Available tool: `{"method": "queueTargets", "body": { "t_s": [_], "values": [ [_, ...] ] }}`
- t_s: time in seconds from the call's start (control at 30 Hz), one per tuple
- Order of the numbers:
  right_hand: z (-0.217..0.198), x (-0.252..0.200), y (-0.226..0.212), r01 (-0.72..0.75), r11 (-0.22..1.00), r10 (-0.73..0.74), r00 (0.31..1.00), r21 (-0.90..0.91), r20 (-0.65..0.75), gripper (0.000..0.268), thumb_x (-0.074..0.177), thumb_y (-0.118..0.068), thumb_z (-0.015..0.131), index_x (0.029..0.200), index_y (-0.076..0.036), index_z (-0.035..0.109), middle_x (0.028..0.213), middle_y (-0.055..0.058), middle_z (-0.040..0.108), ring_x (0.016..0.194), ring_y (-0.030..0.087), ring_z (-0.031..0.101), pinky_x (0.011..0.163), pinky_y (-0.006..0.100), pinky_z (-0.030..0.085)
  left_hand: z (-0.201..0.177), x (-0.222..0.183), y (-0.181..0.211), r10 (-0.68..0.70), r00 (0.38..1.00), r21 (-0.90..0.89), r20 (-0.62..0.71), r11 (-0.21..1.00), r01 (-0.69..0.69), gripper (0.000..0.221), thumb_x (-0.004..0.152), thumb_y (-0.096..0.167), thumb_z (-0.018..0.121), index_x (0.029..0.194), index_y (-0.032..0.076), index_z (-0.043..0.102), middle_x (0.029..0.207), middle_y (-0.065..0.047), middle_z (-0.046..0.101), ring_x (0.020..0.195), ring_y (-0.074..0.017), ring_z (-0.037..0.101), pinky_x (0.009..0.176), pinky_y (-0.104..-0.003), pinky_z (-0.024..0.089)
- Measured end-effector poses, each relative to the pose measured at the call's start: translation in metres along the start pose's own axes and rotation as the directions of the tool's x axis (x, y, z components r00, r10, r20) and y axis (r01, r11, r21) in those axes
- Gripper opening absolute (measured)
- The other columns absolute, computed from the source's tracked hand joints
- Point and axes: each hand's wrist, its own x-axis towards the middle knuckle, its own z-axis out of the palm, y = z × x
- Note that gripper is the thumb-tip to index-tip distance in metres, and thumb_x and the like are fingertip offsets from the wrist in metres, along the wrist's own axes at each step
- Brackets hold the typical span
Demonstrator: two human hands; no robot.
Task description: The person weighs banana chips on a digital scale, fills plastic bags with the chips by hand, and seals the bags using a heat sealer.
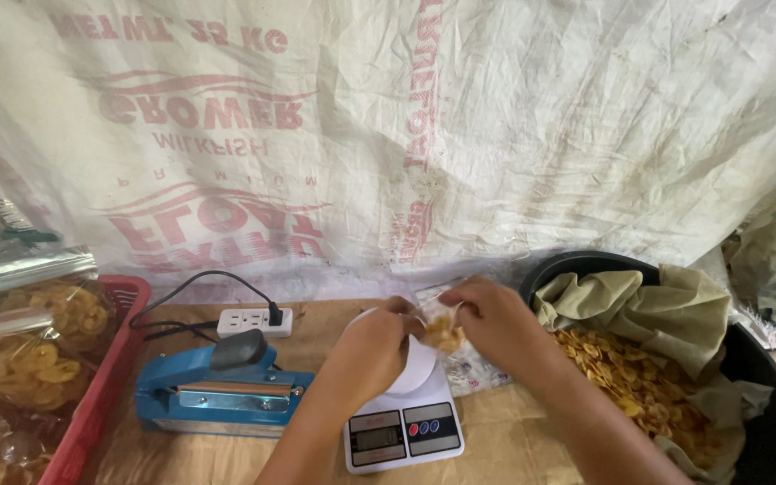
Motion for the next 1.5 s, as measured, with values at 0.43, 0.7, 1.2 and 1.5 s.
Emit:
{"method": "queueTargets", "body": {
  "t_s": [0.43, 0.7, 1.2, 1.5],
  "values": [
    [0.005, -0.015, 0.011, 0.113, 0.967, -0.114, 0.993, -0.227, 0.009, 0.034, 0.084, -0.01, 0.052, 0.105, -0.01, 0.079, 0.118, 0.007, 0.073, 0.106, 0.03, 0.069, 0.095, 0.043, 0.052, -0.016, -0.011, -0.008, 0.093, 0.989, 0.368, -0.114, 0.929, -0.044, 0.008, 0.084, 0.007, 0.065, 0.088, 0.008, 0.072, 0.095, -0.011, 0.066, 0.086, -0.0333, 0.066, 0.073, -0.046, 0.053],
    [0.044, 0.004, 0.021, 0.224, 0.962, -0.229, 0.973, -0.159, -0.016, 0.04, 0.084, -0.008, 0.053, 0.118, -0.006, 0.072, 0.128, 0.013, 0.068, 0.112, 0.036, 0.065, 0.096, 0.044, 0.051, -0.006, -0.018, -0.03, 0.051, 0.976, 0.544, -0.211, 0.836, 0.074, 0.018, 0.081, 0.005, 0.062, 0.094, 0.008, 0.075, 0.11, -0.01, 0.065, 0.101, -0.0308, 0.064, 0.077, -0.045, 0.055],
    [0.055, -0.073, 0.05, 0.172, 0.978, -0.185, 0.978, 0.122, 0.101, 0.035, 0.091, -0.008, 0.062, 0.122, -0.018, 0.075, 0.141, 0.006, 0.058, 0.101, 0.025, 0.07, 0.079, 0.034, 0.058, 0.02, -0.092, -0.02, 0.118, 0.965, 0.04, -0.232, 0.993, -0.112, 0.041, 0.073, -0.006, 0.07, 0.111, 0.009, 0.076, 0.141, -0.011, 0.058, 0.1, -0.0277, 0.068, 0.077, -0.039, 0.057],
    [0.013, -0.071, 0.068, -0.052, 0.975, 0.074, 0.993, 0.215, -0.096, 0.027, 0.093, -0.013, 0.063, 0.118, -0.011, 0.075, 0.129, 0.004, 0.064, 0.097, 0.018, 0.067, 0.078, 0.032, 0.055, 0.032, -0.086, -0.023, 0.229, 0.846, 0.061, -0.481, 0.972, -0.228, 0.029, 0.068, -0.01, 0.066, 0.091, 0.007, 0.072, 0.141, -0.011, 0.061, 0.107, -0.0309, 0.064, 0.077, -0.036, 0.056]
  ]
}}
